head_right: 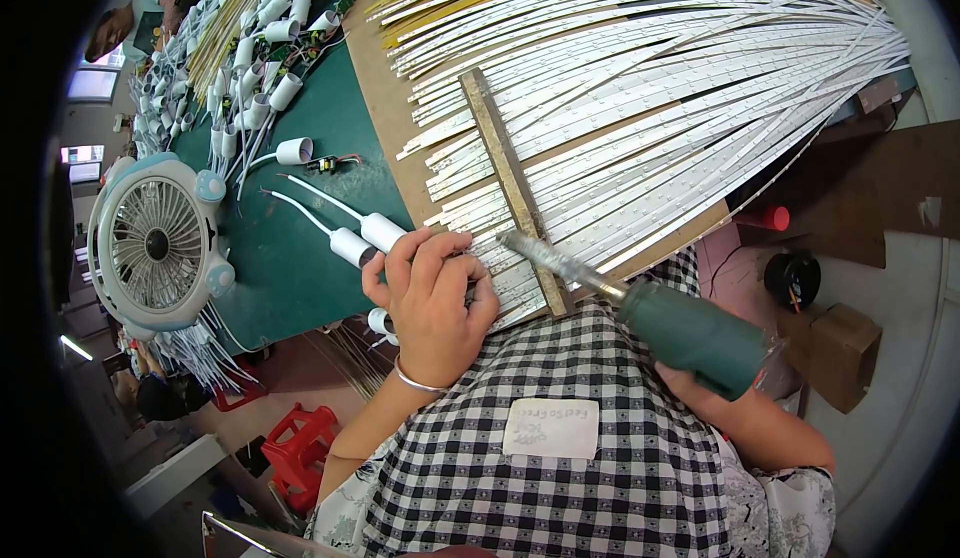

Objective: The person positions the wires of driver components against the ends of LED strips and solders them in place using a soldering tool.

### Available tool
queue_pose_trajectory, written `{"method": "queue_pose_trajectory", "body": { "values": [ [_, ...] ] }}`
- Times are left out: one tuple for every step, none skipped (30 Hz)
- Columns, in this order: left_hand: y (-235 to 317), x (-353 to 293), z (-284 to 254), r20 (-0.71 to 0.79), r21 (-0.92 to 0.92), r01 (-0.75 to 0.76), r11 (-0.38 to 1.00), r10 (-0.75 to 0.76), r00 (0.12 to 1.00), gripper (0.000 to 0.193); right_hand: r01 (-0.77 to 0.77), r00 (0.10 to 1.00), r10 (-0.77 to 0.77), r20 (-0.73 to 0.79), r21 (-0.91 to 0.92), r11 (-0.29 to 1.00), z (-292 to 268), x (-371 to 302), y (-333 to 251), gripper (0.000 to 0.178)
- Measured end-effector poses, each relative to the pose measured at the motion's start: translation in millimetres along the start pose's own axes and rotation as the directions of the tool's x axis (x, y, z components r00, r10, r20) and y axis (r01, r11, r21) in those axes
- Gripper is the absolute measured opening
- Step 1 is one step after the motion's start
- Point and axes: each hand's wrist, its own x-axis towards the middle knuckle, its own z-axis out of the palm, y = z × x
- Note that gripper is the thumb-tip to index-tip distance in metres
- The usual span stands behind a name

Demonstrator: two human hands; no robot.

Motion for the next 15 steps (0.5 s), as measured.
{"method": "queue_pose_trajectory", "body": {
  "values": [
    [-1, 0, 0, -0.002, 0.001, 0.001, 1.0, -0.001, 1.0, 0.012, -0.248, 0.964, 0.264, -0.014, 0.3, 0.921, 2, -4, 0, 0.039],
    [-1, 0, 0, -0.002, 0.001, 0.003, 1.0, -0.003, 1.0, 0.012, -0.248, 0.964, 0.264, -0.013, 0.299, 0.921, 4, -2, -2, 0.039],
    [0, 0, 0, 0.0, 0.006, -0.001, 1.0, 0.001, 1.0, 0.012, -0.229, 0.964, 0.262, -0.039, 0.374, 0.899, 6, 2, -6, 0.044],
    [1, 1, 0, 0.002, 0.011, -0.005, 1.0, 0.005, 1.0, 0.012, -0.206, 0.963, 0.261, -0.065, 0.446, 0.871, 7, 3, -7, 0.049],
    [3, 1, 0, 0.003, 0.011, -0.007, 1.0, 0.007, 1.0, 0.012, -0.206, 0.963, 0.262, -0.067, 0.448, 0.87, 8, 2, -4, 0.049],
    [3, 1, 0, 0.003, 0.014, -0.005, 1.0, 0.005, 1.0, 0.012, -0.136, 0.96, 0.228, -0.162, 0.443, 0.886, 13, 2, 1, 0.052],
    [3, 1, -1, 0.002, 0.016, -0.004, 1.0, 0.004, 1.0, 0.012, -0.066, 0.947, 0.192, -0.257, 0.43, 0.9, 15, 1, 3, 0.056],
    [4, 1, -1, 0.001, 0.013, -0.005, 1.0, 0.005, 1.0, 0.012, -0.067, 0.946, 0.193, -0.259, 0.428, 0.901, 10, 1, 4, 0.056],
    [2, 0, -2, -0.005, 0.017, -0.001, 1.0, 0.001, 1.0, 0.012, -0.022, 0.941, 0.138, -0.309, 0.352, 0.936, -2, 5, 6, 0.046],
    [2, 0, -2, -0.011, 0.025, 0.003, 1.0, -0.003, 1.0, 0.012, 0.024, 0.932, 0.078, -0.354, 0.276, 0.961, -17, 11, 9, 0.037],
    [2, -1, -2, -0.017, 0.028, 0.008, 1.0, -0.008, 1.0, 0.012, 0.127, 0.905, -0.118, -0.409, -0.004, 0.992, -37, 22, 7, 0.041],
    [2, 0, -2, 0.0, 0.03, 0.007, 1.0, -0.007, 1.0, 0.012, 0.209, 0.856, -0.317, -0.41, -0.287, 0.935, -64, 32, 1, 0.047],
    [1, 0, -3, 0.015, 0.034, 0.011, 0.999, -0.012, 1.0, 0.013, 0.15, 0.844, -0.338, -0.416, -0.422, 0.894, -100, 34, -7, 0.043],
    [1, -1, -7, 0.002, 0.039, 0.017, 0.999, -0.017, 1.0, 0.013, 0.09, 0.831, -0.366, -0.419, -0.547, 0.832, -138, 33, -19, 0.04],
    [2, 3, -11, 0.044, 0.004, 0.024, 1.0, -0.024, 0.999, 0.017, 0.116, 0.796, -0.432, -0.424, -0.593, 0.797, -168, 33, -44, 0.036]
  ]
}}
